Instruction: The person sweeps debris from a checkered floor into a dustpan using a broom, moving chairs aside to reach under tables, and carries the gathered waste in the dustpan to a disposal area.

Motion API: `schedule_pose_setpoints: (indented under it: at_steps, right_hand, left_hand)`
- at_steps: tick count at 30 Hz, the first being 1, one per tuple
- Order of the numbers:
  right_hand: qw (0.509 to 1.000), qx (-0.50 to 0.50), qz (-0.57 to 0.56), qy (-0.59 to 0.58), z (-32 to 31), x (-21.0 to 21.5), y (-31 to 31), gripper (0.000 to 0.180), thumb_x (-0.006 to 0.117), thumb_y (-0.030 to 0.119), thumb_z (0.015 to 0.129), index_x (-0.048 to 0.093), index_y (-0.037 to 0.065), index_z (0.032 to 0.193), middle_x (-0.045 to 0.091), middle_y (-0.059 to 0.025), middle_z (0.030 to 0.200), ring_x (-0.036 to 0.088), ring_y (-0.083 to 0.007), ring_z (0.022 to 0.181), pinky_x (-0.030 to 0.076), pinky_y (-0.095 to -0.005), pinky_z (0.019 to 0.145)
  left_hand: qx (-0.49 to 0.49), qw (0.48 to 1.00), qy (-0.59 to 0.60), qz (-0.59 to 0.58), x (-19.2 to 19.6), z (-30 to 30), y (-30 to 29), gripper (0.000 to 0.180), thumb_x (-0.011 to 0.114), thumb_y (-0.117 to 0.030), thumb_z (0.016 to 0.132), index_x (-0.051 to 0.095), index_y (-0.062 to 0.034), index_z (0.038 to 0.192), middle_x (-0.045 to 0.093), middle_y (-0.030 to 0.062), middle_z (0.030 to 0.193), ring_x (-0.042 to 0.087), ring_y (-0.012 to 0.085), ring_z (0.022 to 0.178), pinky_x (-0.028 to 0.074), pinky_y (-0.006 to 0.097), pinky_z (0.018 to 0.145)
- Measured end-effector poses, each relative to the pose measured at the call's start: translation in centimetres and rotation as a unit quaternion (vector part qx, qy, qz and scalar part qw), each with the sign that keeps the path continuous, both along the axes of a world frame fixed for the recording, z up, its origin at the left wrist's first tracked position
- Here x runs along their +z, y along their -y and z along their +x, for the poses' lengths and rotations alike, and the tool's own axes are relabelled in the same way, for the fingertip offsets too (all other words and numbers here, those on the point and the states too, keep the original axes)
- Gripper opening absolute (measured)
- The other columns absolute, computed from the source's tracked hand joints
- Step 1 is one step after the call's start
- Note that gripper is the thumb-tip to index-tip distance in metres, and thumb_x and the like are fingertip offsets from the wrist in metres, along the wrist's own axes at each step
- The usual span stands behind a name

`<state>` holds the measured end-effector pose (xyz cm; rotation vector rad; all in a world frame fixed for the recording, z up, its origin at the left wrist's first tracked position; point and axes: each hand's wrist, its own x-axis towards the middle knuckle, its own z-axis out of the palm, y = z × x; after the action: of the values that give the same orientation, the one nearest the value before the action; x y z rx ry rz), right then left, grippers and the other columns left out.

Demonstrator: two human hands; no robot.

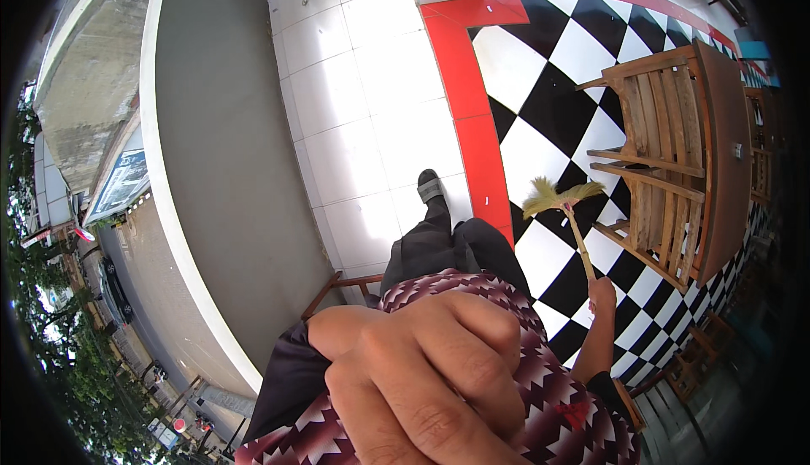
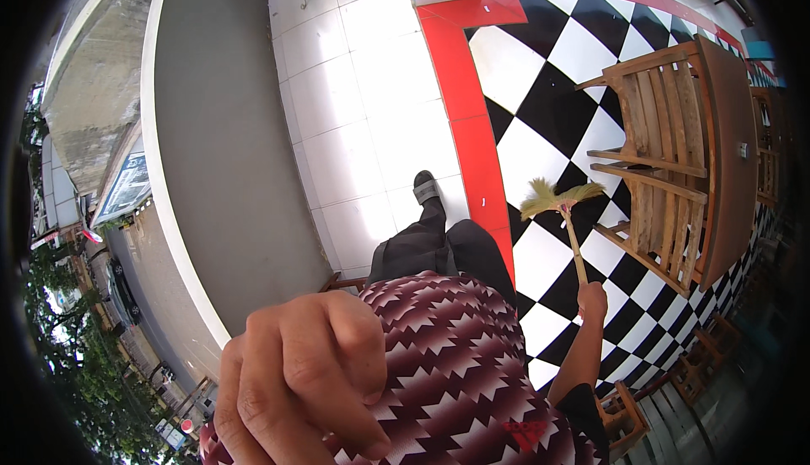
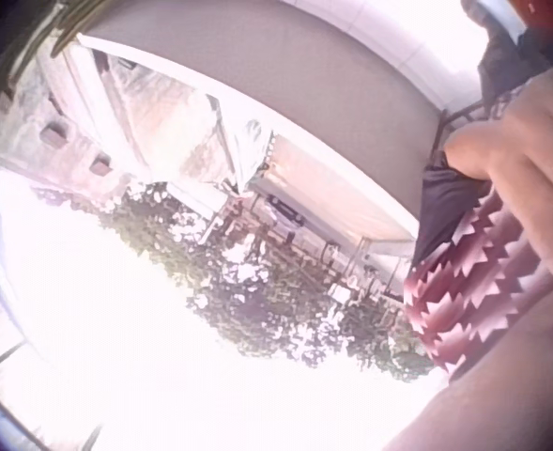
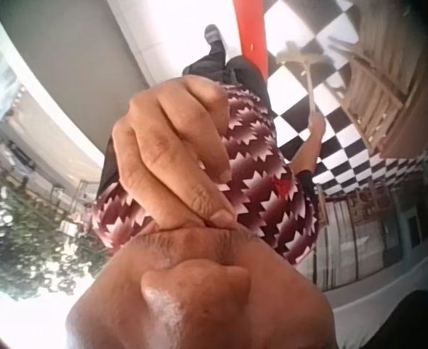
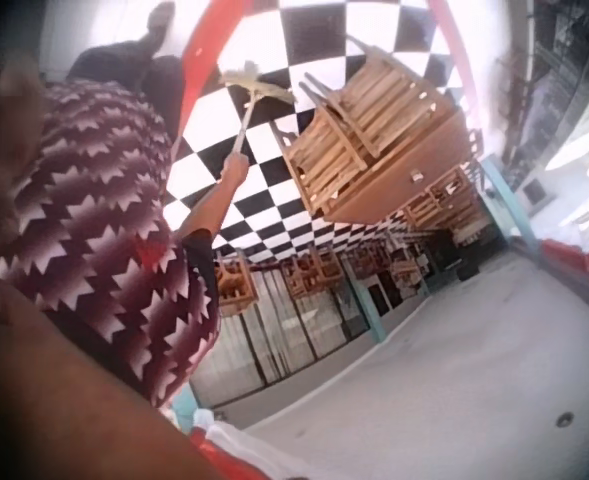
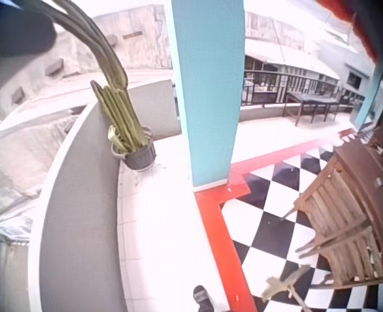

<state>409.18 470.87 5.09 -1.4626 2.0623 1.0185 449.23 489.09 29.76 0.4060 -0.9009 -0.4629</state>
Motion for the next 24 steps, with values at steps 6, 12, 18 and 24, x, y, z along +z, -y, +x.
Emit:
schedule_pose_setpoints:
  at_steps: [6,12,18,24]
  right_hand:
    - [0.998,0.032,-0.017,0.053,1.7,7.1,-0.4,0.038,0.048,0.029,0.09,0.057,-0.005,0.076,0.055,-0.0117,0.057,0.054,-0.0211,0.042,0.042,-0.0357,0.038]
    - [0.98,0.173,-0.013,0.099,7.1,8.2,-2.5,0.04,0.044,0.034,0.091,0.059,-0.002,0.083,0.061,-0.0138,0.065,0.058,-0.0236,0.047,0.047,-0.0371,0.05]
    - [0.943,0.245,0.01,0.224,12.8,3.5,-8.3,0.043,0.042,0.037,0.092,0.06,-0.002,0.088,0.061,-0.0163,0.066,0.061,-0.0261,0.051,0.048,-0.0399,0.055]
    - [0.922,0.154,0.089,0.345,19.5,2.4,-15.7,0.039,0.046,0.036,0.091,0.058,-0.002,0.086,0.049,-0.0055,0.053,0.047,-0.0136,0.038,0.038,-0.0289,0.035]
  left_hand:
    - [0.107,0.994,0.012,-0.016,0.6,-2.3,-3.6,0.025,0.043,0.002,0.085,0.053,-0.0093,0.065,0.06,0.0066,0.064,0.058,0.0149,0.053,0.036,0.024,0.045]
    - [0.16,0.985,0.061,0.011,2.7,-6.6,-7.7,0.008,0.06,-0.006,0.082,0.063,-0.0094,0.075,0.065,0.0034,0.072,0.054,0.01,0.056,0.032,0.022,0.047]
    - [0.155,0.984,0.088,-0.002,3.9,-7.2,-11.7,0.011,0.057,-0.007,0.083,0.054,-0.009,0.073,0.064,0.006,0.073,0.053,0.0131,0.054,0.031,0.023,0.045]
    - [0.271,0.937,-0.194,-0.106,1.8,-7.7,-15.2,0.032,0.039,-0.003,0.087,0.017,-0.0117,0.064,0.044,0.0134,0.04,0.035,0.0164,0.026,0.023,0.028,0.028]
